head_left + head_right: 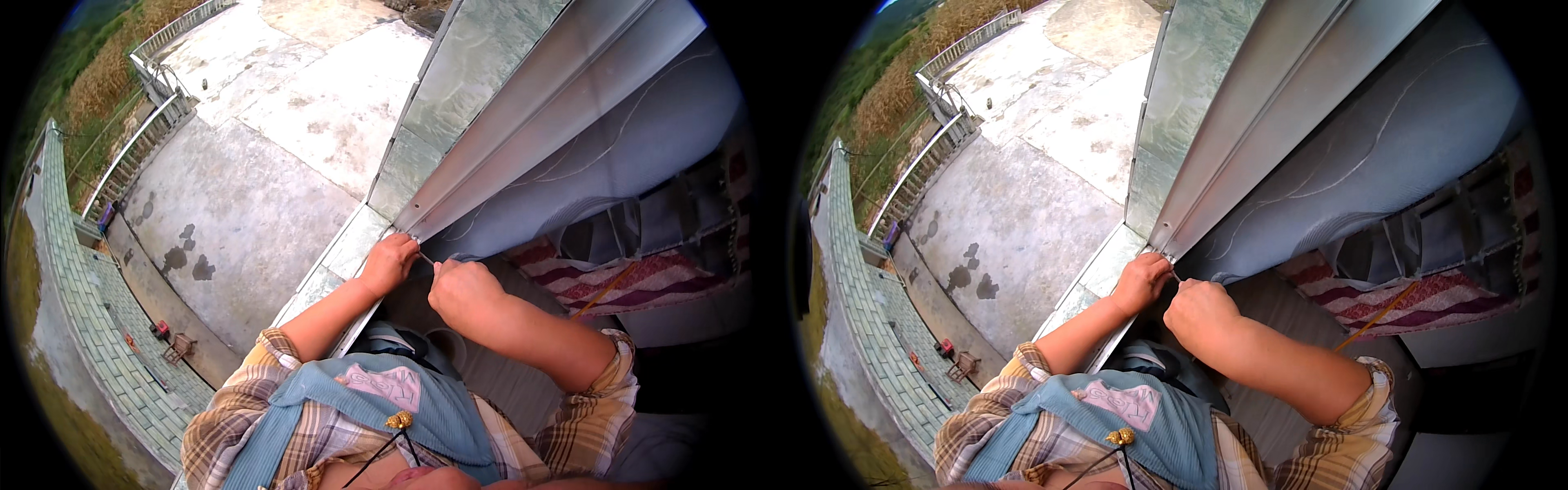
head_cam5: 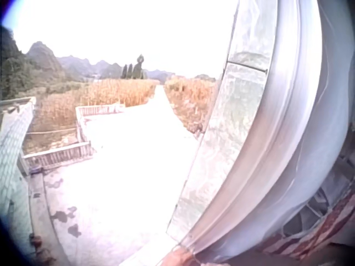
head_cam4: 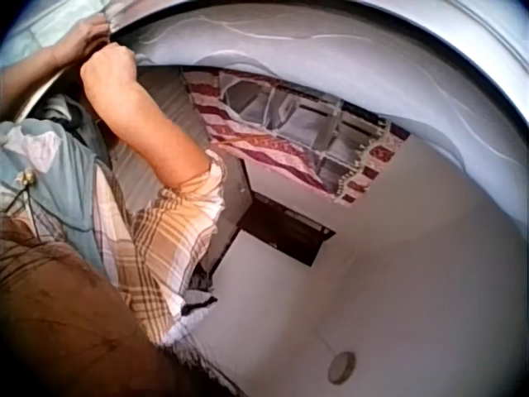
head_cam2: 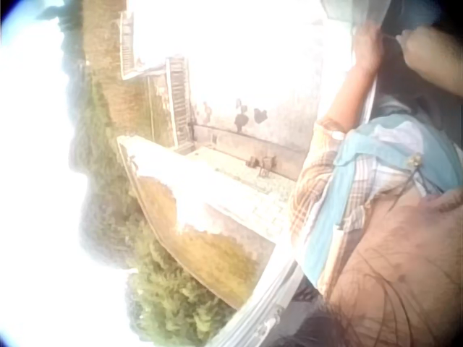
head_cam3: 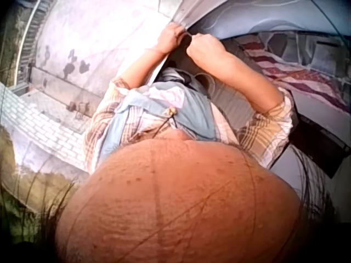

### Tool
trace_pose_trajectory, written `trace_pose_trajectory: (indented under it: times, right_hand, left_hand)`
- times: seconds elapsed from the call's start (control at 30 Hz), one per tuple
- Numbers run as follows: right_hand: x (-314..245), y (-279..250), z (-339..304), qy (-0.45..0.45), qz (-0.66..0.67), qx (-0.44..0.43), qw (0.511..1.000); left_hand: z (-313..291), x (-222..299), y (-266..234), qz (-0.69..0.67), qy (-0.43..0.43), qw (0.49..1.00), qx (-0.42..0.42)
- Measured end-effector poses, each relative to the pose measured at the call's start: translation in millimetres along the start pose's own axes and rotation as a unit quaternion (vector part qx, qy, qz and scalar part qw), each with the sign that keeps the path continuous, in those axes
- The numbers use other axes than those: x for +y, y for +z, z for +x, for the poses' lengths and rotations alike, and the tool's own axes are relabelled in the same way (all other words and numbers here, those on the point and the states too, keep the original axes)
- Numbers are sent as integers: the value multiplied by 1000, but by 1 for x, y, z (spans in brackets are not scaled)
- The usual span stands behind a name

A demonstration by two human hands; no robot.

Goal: The person uses a screwdriver to scrape and clean the metal window frame. They repeatedly dip a small cloth or pad into a bucket of water and continue scraping along the frame's edge and corners.

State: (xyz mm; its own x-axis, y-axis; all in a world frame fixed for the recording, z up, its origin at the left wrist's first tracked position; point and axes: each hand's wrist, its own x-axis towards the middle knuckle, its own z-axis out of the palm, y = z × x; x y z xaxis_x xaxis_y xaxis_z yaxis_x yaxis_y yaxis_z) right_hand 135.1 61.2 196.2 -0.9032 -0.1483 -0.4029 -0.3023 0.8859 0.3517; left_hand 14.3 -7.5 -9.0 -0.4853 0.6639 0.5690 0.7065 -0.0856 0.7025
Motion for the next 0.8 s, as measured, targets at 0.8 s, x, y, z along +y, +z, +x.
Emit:
trace_pose_trajectory:
  times: [0.8]
  right_hand:
    - [-11, -8, -27, -65, 84, 50, 993]
  left_hand:
    - [-35, 23, -51, -19, -12, 993, -116]
